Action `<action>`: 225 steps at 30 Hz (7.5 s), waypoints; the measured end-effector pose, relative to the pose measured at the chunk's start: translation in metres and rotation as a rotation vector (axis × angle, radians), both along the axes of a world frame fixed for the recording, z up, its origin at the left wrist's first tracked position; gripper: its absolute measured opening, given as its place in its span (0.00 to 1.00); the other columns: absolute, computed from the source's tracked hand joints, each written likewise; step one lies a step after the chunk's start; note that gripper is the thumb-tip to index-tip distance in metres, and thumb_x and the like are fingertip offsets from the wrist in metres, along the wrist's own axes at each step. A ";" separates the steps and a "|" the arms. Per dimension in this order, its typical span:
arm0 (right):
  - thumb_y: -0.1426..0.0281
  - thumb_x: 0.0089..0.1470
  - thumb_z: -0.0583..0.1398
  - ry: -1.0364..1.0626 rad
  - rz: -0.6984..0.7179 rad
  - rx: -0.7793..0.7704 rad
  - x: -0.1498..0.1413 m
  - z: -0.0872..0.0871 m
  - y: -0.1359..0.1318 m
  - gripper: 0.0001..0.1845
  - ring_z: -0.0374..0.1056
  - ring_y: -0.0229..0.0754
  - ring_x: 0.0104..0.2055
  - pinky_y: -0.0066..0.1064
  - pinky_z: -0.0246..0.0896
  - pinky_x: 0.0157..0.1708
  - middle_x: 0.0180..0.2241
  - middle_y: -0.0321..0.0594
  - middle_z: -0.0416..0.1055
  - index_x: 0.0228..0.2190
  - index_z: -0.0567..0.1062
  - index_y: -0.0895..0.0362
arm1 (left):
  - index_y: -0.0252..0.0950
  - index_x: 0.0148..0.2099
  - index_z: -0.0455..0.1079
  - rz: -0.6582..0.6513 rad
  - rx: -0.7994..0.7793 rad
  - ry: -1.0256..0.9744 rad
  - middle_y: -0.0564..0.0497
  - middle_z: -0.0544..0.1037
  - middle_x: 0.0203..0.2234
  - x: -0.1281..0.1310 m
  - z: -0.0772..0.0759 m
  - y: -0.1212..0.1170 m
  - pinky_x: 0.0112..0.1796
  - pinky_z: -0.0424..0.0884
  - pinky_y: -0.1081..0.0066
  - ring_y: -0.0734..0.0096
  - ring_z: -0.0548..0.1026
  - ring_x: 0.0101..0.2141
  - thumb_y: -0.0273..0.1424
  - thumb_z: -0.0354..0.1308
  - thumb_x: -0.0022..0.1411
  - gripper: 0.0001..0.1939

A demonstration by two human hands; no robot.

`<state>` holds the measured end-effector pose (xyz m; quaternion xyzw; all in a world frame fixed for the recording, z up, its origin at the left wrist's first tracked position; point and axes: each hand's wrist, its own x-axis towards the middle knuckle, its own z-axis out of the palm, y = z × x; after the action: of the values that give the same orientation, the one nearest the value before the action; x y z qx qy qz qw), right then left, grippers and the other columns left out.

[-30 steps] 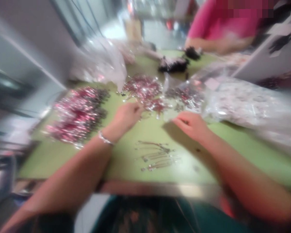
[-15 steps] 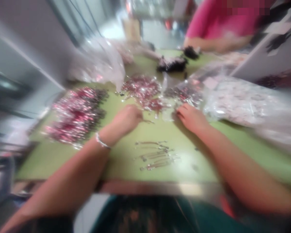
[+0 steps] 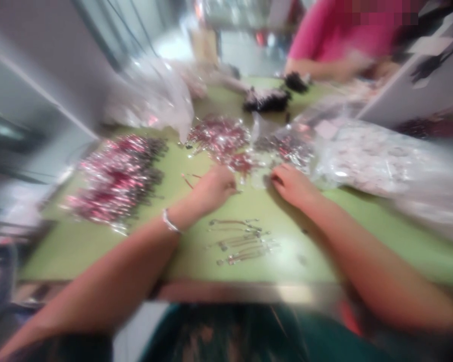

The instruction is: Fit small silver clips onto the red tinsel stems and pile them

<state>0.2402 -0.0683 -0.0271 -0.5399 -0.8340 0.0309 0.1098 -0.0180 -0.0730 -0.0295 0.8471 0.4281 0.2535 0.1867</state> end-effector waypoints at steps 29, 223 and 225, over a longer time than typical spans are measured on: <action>0.69 0.56 0.57 0.542 -0.093 -0.171 -0.032 0.026 -0.044 0.08 0.67 0.38 0.26 0.33 0.61 0.31 0.27 0.36 0.75 0.35 0.77 0.55 | 0.34 0.41 0.74 0.142 -0.355 -0.212 0.53 0.75 0.24 0.012 0.024 -0.021 0.30 0.67 0.71 0.75 0.70 0.25 0.32 0.54 0.64 0.09; 0.71 0.54 0.59 0.879 -0.144 -0.338 -0.051 0.034 -0.061 0.04 0.70 0.37 0.25 0.33 0.67 0.30 0.25 0.33 0.76 0.28 0.74 0.53 | 0.37 0.36 0.67 -0.064 -0.508 -0.795 0.50 0.75 0.33 0.014 0.030 -0.034 0.38 0.71 0.70 0.74 0.73 0.34 0.36 0.55 0.65 0.09; 0.71 0.54 0.59 0.823 -0.159 -0.220 -0.047 0.035 -0.060 0.04 0.69 0.37 0.25 0.32 0.65 0.29 0.26 0.34 0.76 0.29 0.75 0.53 | 0.37 0.38 0.66 -0.027 -0.549 -0.670 0.51 0.74 0.28 0.017 0.032 -0.036 0.29 0.68 0.73 0.76 0.70 0.27 0.35 0.52 0.66 0.08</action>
<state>0.1936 -0.1285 0.0083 -0.5536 -0.6682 0.3239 0.3770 -0.0014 -0.1087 0.0024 0.6424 0.3842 0.3889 0.5371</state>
